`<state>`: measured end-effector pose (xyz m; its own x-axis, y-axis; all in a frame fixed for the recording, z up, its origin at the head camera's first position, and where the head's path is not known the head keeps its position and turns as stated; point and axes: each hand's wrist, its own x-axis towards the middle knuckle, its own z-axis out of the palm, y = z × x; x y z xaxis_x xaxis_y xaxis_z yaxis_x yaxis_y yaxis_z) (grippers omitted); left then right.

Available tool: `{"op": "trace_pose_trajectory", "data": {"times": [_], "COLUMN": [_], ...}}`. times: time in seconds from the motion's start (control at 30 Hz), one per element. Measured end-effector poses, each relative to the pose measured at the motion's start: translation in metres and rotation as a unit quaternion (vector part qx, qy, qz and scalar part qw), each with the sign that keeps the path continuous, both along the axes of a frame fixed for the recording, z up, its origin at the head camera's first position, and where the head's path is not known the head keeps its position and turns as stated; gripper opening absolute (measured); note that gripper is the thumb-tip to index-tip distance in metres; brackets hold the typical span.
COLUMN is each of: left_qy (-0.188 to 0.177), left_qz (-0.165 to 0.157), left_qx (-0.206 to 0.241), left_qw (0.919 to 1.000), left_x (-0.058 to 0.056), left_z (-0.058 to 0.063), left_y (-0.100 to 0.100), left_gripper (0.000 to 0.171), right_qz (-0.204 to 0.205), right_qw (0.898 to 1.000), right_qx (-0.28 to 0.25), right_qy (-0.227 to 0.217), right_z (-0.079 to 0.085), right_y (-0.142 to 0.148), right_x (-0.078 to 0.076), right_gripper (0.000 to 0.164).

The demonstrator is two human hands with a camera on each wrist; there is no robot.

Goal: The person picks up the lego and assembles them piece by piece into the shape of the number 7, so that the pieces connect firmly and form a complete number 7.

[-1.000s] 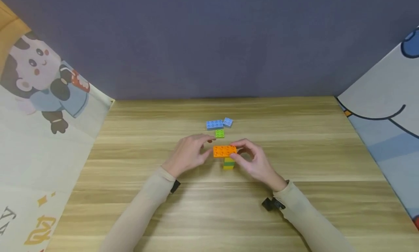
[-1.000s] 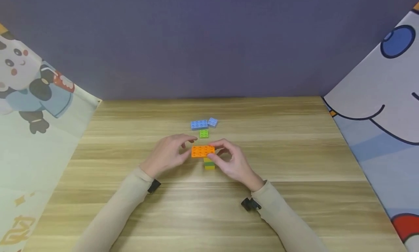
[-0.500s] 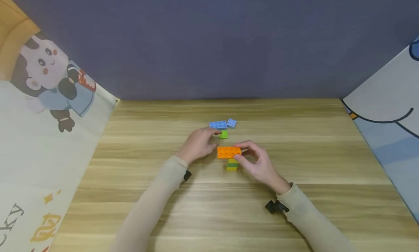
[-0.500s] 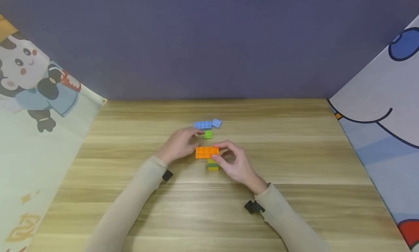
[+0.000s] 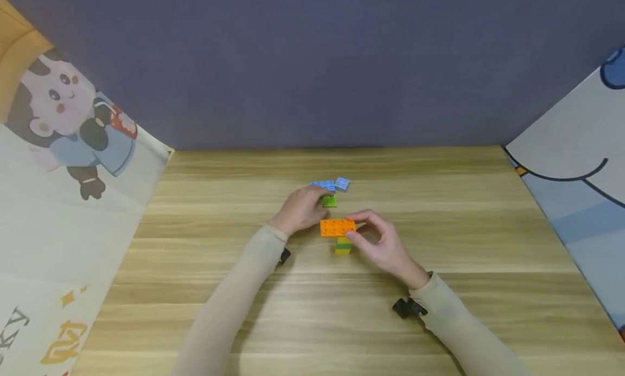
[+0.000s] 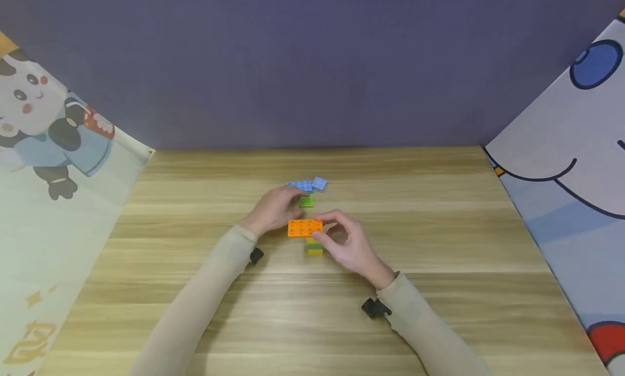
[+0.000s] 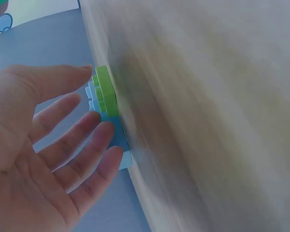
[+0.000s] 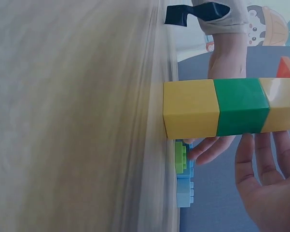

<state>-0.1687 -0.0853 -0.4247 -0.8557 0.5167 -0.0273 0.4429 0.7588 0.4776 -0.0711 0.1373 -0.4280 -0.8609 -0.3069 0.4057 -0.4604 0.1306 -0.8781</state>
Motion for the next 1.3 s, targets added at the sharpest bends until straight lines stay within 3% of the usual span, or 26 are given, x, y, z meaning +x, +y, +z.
{"op": "trace_pose_trajectory", "data": {"times": [0.3, 1.3], "left_qy": [-0.004, -0.020], "left_qz": [0.004, 0.013], "left_qx": [-0.005, -0.008], "left_qw": [1.0000, 0.9997], "left_x": [-0.007, -0.015], "left_z": [-0.003, -0.005], "left_y": [0.008, 0.013], "left_gripper": [0.049, 0.044], "right_qz": [0.000, 0.007], "right_qw": [1.000, 1.000], "right_qx": [-0.005, -0.004], "right_qy": [-0.004, -0.021], "right_z": [-0.001, 0.001], "right_y": [0.001, 0.000], "right_x": [0.000, -0.001], "right_gripper": [0.030, 0.027]}}
